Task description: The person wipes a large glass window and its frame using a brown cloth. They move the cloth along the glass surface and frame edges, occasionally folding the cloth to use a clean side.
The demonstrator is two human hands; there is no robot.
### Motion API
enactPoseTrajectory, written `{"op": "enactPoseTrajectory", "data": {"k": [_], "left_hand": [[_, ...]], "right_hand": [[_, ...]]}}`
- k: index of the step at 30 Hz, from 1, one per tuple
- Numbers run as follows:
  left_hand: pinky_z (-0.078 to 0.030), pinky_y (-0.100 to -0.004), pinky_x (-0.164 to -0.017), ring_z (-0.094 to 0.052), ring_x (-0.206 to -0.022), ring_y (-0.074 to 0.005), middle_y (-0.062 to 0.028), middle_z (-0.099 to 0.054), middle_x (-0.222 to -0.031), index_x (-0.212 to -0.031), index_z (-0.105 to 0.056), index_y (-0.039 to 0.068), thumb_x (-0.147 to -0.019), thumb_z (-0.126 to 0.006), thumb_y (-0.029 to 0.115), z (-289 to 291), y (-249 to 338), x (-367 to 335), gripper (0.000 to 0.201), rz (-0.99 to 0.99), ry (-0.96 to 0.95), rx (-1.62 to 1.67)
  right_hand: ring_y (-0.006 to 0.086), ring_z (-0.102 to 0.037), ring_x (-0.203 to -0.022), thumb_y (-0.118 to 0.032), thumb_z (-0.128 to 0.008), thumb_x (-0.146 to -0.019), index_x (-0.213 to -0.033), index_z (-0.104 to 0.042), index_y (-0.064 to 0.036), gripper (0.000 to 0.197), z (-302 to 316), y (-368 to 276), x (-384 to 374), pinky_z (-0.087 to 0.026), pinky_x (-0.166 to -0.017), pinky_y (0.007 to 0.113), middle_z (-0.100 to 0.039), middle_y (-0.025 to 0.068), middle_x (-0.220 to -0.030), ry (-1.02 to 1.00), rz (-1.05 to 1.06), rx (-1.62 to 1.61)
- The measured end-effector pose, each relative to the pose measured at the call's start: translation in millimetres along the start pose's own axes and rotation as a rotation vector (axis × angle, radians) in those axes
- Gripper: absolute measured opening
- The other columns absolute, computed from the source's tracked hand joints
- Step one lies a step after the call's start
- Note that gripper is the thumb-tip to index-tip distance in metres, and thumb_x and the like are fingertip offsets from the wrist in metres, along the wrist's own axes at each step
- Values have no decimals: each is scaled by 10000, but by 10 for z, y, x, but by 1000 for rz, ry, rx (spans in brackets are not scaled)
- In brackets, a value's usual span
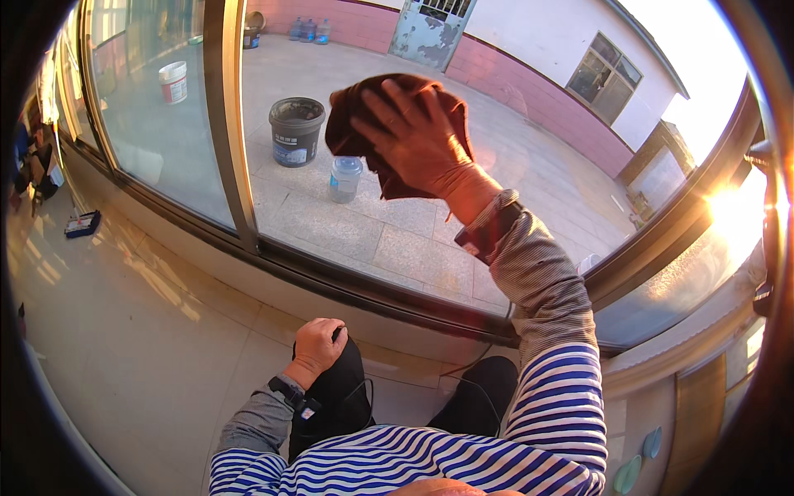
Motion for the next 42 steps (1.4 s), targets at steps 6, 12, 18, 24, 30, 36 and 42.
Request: {"op": "enactPoseTrajectory", "data": {"k": [6,12,18,24,30,36,42], "left_hand": [[-571,-411,-741,-711,-843,-302,-92,-741,-868,-876,-723,102,-846,-725,173,-62,-5,16,77,24,-39,-54],[-575,-415,-746,-712,-847,-308,-98,-745,-884,-888,-732,102,-852,-721,186,-32,15,39,93,26,-54,-60],[-563,-427,-753,-706,-853,-299,-80,-739,-845,-879,-722,126,-867,-707,250,-1,-36,21,125,37,-66,-29],[-567,-426,-758,-707,-853,-299,-86,-747,-856,-883,-725,123,-871,-707,250,77,-131,49,129,40,-43,4],[-568,-428,-754,-709,-853,-299,-81,-749,-858,-886,-728,125,-870,-710,251,128,-215,75,128,44,-21,35],[-570,-423,-754,-713,-861,-292,-81,-751,-864,-893,-729,124,-875,-709,255,188,-258,100,133,74,-13,56],[-578,-414,-771,-716,-878,-296,-91,-756,-890,-910,-733,104,-888,-703,254,203,-302,95,155,88,-2,54]], "right_hand": [[364,-356,-1483,-361,-663,-928,-1489,-547,-290,577,1006,1601,636,-279,-1147,609,-419,106,-1599,108,-318,346],[432,-488,-1328,-357,-573,-990,-1314,-602,-148,387,1992,2701,1831,-402,-1072,533,-507,213,-1442,209,-592,563],[317,-608,-1076,-229,-573,-977,-1206,-579,-119,254,1930,3007,1985,-541,-896,433,-571,152,-1188,644,-704,206],[403,-625,-1122,-474,-588,-994,-1348,-521,-151,483,1478,2809,1101,-544,-825,535,-595,192,-1250,462,-859,805],[489,-267,-1489,-545,-547,-995,-1523,-463,-196,638,906,2200,-352,-230,-1149,667,-359,267,-1574,494,-765,651],[506,-348,-1418,-455,-634,-929,-1466,-546,-136,631,490,1461,-1694,-260,-1117,673,-414,286,-1532,547,-611,508],[527,-259,-1489,-314,-648,-907,-1489,-484,-8,677,-32,707,-2609,-204,-1156,725,-298,308,-1616,484,-521,113]]}}
Point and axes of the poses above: each hand's wrist, its own x-axis away from the middle knuckle, its own z-axis out of the back of the hand, y = z × x, the point moved 2 cm from there along -x, towards the middle knuckle
